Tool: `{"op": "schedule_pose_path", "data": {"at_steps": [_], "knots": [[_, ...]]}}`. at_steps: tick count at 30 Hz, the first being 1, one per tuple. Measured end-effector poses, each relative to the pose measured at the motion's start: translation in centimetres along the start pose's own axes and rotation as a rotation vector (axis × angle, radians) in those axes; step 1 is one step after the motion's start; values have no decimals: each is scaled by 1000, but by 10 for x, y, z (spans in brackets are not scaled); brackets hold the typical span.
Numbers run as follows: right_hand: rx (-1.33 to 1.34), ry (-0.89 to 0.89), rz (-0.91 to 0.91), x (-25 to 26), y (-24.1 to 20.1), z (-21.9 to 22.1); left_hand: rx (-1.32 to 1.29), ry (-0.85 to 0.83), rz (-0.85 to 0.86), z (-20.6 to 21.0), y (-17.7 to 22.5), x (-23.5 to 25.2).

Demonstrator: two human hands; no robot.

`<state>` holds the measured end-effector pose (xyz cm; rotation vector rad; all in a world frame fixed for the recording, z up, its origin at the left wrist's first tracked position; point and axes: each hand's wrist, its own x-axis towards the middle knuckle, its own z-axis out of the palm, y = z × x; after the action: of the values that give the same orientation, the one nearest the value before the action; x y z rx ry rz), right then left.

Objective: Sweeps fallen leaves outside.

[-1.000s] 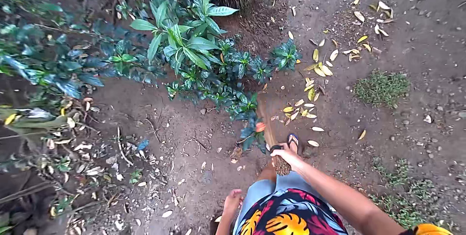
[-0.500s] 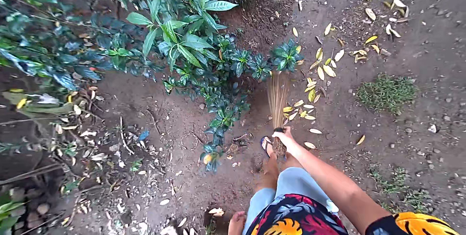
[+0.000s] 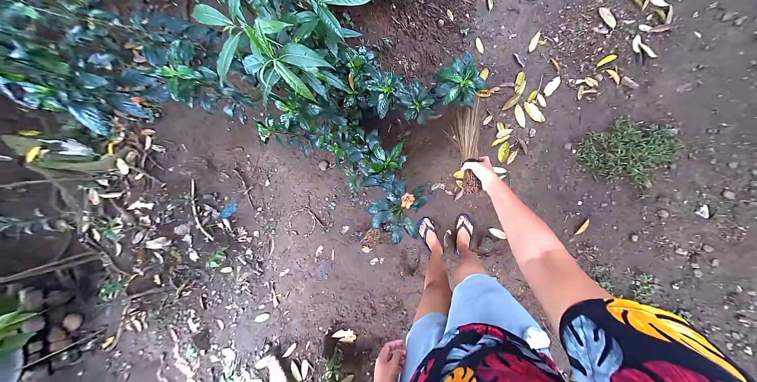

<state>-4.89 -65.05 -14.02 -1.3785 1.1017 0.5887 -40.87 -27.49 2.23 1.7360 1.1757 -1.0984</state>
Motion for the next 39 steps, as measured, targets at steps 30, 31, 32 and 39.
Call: {"op": "schedule_pose_path", "data": {"at_steps": [30, 31, 32, 39], "knots": [[406, -144, 344, -287, 212, -224, 335, -35, 210, 14, 97, 46], [551, -91, 399, -310, 217, -222, 361, -30, 220, 19, 99, 48], [676, -38, 440, -328, 220, -220, 383, -22, 235, 25, 101, 50], [1101, 182, 578, -266, 244, -186, 597, -33, 322, 30, 131, 51]]}}
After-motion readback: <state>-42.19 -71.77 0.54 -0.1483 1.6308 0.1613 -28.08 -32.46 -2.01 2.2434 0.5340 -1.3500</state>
